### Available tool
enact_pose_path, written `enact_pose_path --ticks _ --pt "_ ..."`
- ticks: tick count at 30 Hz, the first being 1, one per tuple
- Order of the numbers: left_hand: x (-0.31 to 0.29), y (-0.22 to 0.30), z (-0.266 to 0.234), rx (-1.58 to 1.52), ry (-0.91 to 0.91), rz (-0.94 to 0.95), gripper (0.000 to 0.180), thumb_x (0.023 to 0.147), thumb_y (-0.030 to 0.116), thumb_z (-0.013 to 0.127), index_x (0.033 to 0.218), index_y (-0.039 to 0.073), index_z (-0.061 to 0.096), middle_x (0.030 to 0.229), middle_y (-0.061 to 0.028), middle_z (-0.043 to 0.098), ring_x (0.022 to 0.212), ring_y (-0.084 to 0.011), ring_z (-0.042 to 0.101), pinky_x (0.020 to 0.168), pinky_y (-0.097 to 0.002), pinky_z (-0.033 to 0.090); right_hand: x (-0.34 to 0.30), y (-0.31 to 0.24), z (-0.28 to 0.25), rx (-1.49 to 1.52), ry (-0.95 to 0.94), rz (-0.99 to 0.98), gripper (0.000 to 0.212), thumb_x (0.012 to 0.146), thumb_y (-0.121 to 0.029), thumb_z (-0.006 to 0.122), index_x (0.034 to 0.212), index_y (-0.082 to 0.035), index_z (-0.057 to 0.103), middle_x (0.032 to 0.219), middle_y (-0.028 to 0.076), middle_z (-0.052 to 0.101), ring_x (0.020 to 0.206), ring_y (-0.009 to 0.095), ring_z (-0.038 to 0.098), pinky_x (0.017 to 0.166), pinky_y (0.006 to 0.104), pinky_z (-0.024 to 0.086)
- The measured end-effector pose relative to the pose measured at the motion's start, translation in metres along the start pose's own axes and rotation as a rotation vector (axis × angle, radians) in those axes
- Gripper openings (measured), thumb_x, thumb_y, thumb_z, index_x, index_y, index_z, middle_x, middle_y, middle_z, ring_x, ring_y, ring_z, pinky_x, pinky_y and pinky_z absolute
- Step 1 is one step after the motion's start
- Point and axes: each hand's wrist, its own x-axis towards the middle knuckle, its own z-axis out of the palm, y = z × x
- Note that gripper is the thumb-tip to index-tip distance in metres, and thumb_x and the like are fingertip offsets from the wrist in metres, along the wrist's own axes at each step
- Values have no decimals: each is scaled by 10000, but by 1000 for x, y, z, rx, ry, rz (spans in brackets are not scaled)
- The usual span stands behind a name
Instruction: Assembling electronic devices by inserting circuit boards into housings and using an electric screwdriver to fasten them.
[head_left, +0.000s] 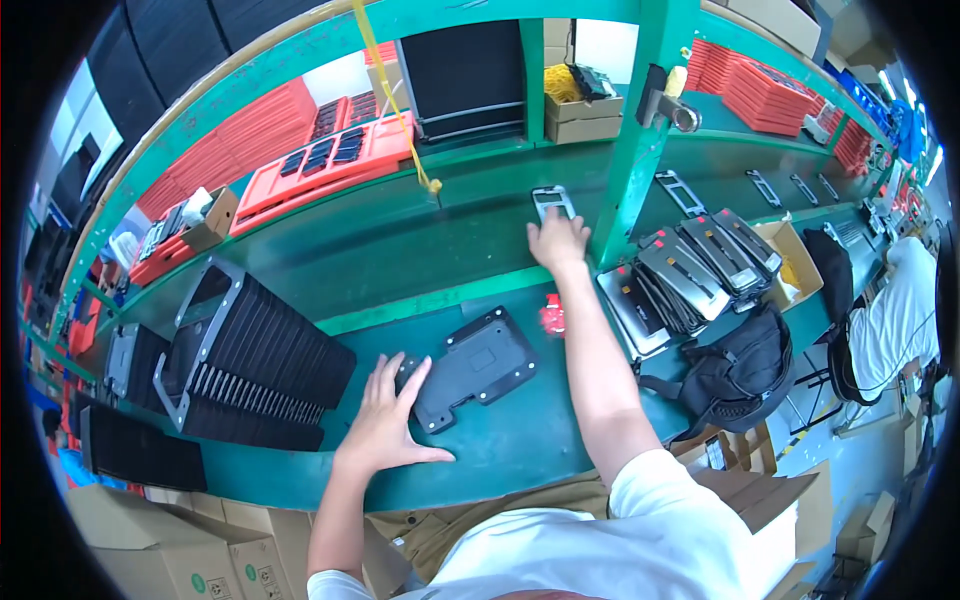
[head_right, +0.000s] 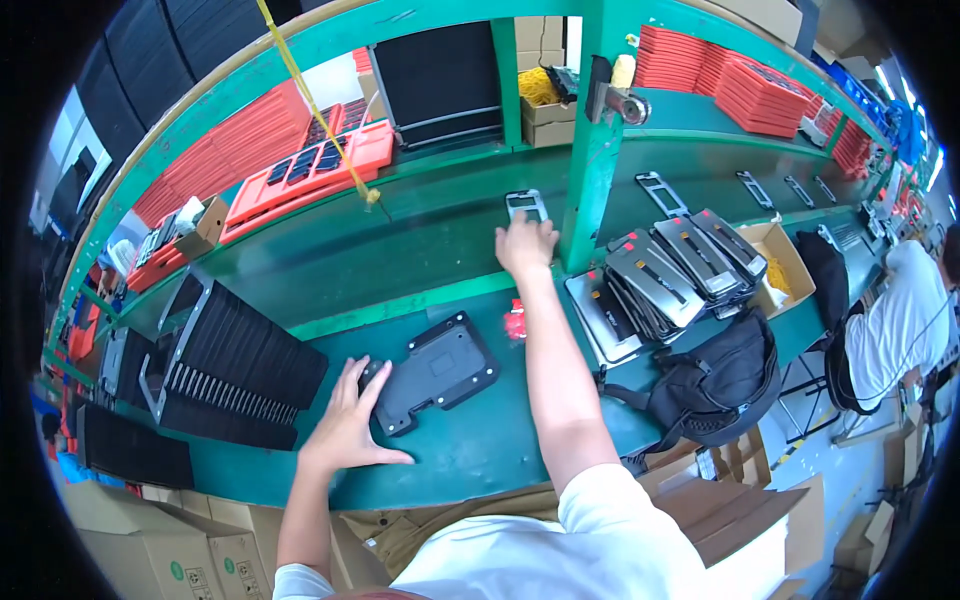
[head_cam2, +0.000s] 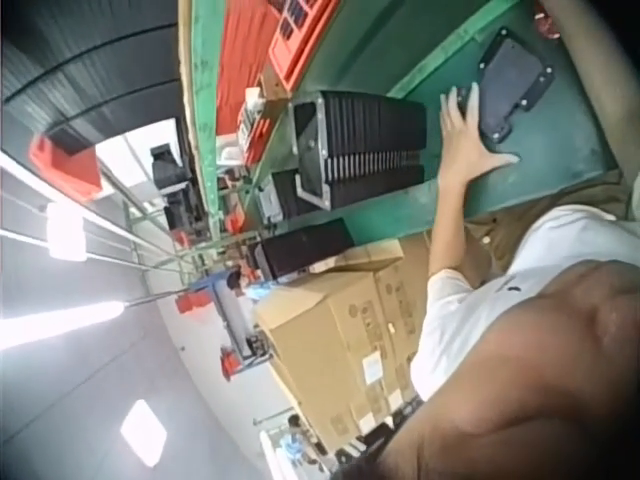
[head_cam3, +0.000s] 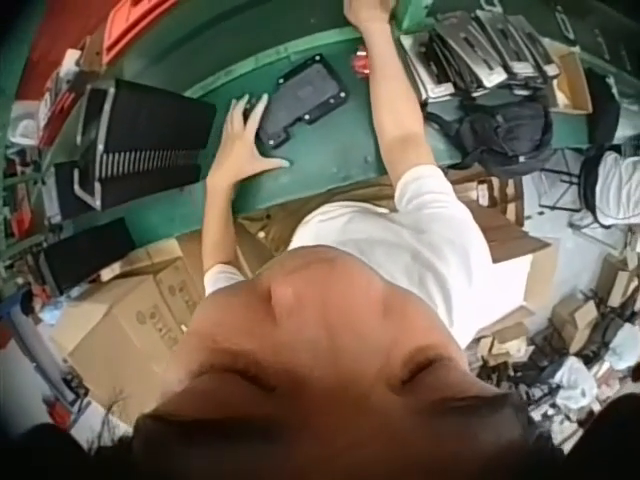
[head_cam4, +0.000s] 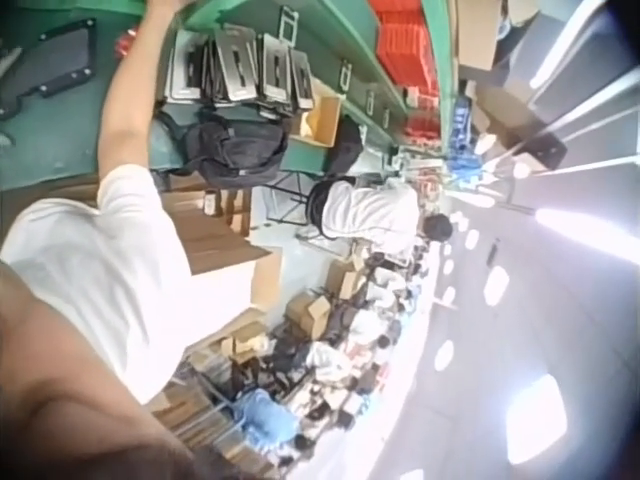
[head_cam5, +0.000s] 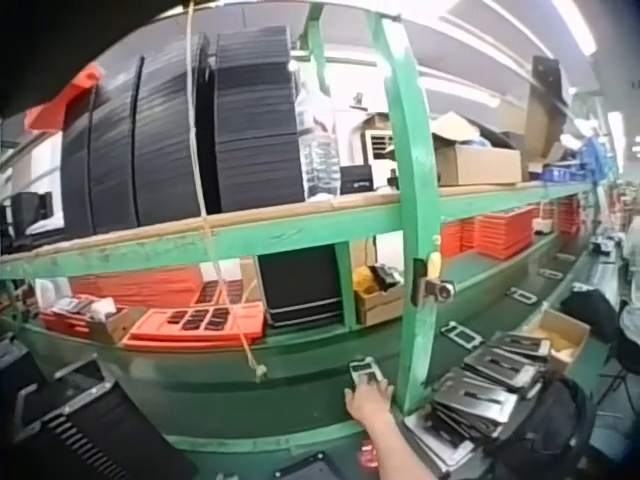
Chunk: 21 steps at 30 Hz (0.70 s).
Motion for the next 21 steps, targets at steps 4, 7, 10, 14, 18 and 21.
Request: enact_pose_path --ticks 4,7,10,14,18,21 --pt "2 -15 28 -219 9 -138 1239 522 533 988 1547 135 416 1520 -272 353 1396 -479 403 1157 -567 389 14 -19 -22 534 -277 -12 291 922 -347 675 1086 -116 739 1053 124 752 1065 389 643 922 546 474" --pt "21 -28 21 -340 -73 4 1249 517 498 999 1556 140 405 1484 -268 389 1418 -483 388 1194 -596 325 4 -25 -21 416 -228 -90 251 912 -320 666 1029 -117 757 1038 112 757 1032 396 650 896 541 488" --pt "30 -36 35 -300 16 66 1252 515 479 1002 1556 126 402 1471 -254 407 1408 -467 408 1210 -609 290 -8 -35 -15 351 -152 -192 218 896 -289 662 975 -117 770 1015 111 760 1007 394 656 871 538 496" --pt "29 -40 34 -359 92 109 1240 528 447 1001 1554 99 398 1458 -235 432 1400 -442 433 1224 -615 264 -16 -53 -4 233 -77 -320 191 862 -261 672 911 -112 780 955 125 759 966 379 669 835 529 508" --pt "32 -44 39 -418 127 114 1262 549 407 995 1574 66 342 1463 -225 450 1398 -423 447 1235 -601 257 -10 -60 -10 -12 -204 -244 207 804 -272 722 881 -92 788 898 144 759 933 362 702 827 494 530" --pt "32 -45 42 -468 147 92 1304 560 379 991 1596 52 271 1467 -227 458 1395 -420 455 1243 -584 256 4 -44 -45 130 -299 -76 256 756 -284 767 884 -63 785 878 170 761 916 347 734 846 464 556"
